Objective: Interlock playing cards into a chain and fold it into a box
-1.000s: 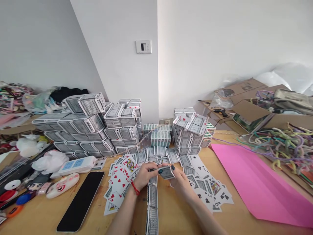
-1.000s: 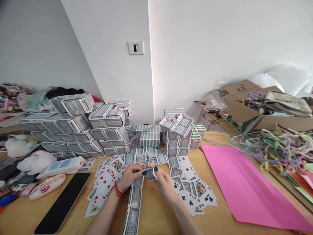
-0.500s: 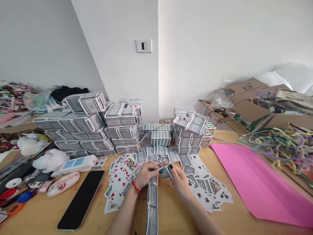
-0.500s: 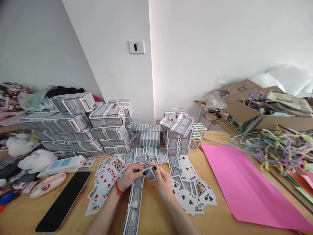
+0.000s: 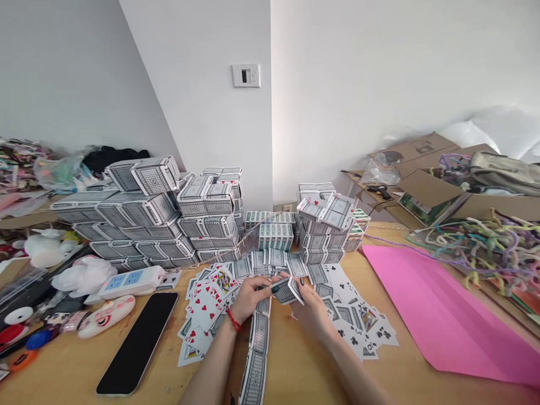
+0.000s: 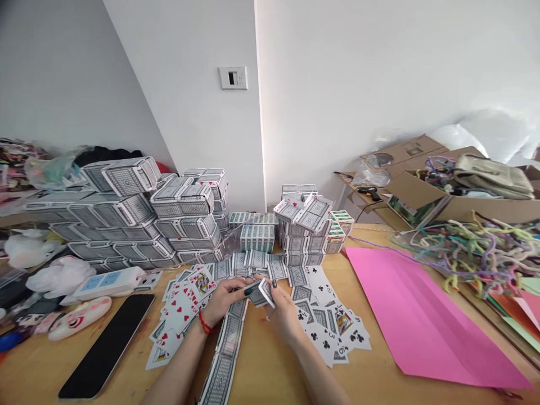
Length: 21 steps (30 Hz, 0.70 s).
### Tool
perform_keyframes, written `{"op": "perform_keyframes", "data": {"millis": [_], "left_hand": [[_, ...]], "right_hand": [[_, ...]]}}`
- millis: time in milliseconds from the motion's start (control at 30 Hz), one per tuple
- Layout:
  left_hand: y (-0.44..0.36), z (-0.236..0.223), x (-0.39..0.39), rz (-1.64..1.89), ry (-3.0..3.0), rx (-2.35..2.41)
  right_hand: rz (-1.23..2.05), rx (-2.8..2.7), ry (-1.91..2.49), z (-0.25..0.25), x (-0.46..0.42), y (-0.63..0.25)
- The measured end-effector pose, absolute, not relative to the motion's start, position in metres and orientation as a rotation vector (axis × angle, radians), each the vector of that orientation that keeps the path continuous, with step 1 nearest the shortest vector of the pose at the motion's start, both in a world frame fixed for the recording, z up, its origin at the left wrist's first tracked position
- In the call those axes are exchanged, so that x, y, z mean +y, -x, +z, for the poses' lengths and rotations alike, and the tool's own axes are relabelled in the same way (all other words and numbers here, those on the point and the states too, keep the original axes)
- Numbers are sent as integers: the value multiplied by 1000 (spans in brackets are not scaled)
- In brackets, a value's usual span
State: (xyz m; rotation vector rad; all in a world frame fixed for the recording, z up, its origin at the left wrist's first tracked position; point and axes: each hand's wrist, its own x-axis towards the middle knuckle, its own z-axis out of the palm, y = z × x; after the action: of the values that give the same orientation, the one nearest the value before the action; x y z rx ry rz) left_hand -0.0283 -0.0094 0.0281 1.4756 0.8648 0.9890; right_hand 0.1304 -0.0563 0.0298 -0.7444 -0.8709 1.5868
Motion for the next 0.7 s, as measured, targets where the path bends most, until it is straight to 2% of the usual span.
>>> {"op": "perform_keyframes", "data": {"millis": [467, 700], "left_hand": [[24, 36, -14, 976, -1507, 880], [31, 33, -10, 1016, -1584, 932]], "right_hand": [[1312, -985, 961, 11, -48, -129], [1016, -1161, 996, 17, -53, -141]]}}
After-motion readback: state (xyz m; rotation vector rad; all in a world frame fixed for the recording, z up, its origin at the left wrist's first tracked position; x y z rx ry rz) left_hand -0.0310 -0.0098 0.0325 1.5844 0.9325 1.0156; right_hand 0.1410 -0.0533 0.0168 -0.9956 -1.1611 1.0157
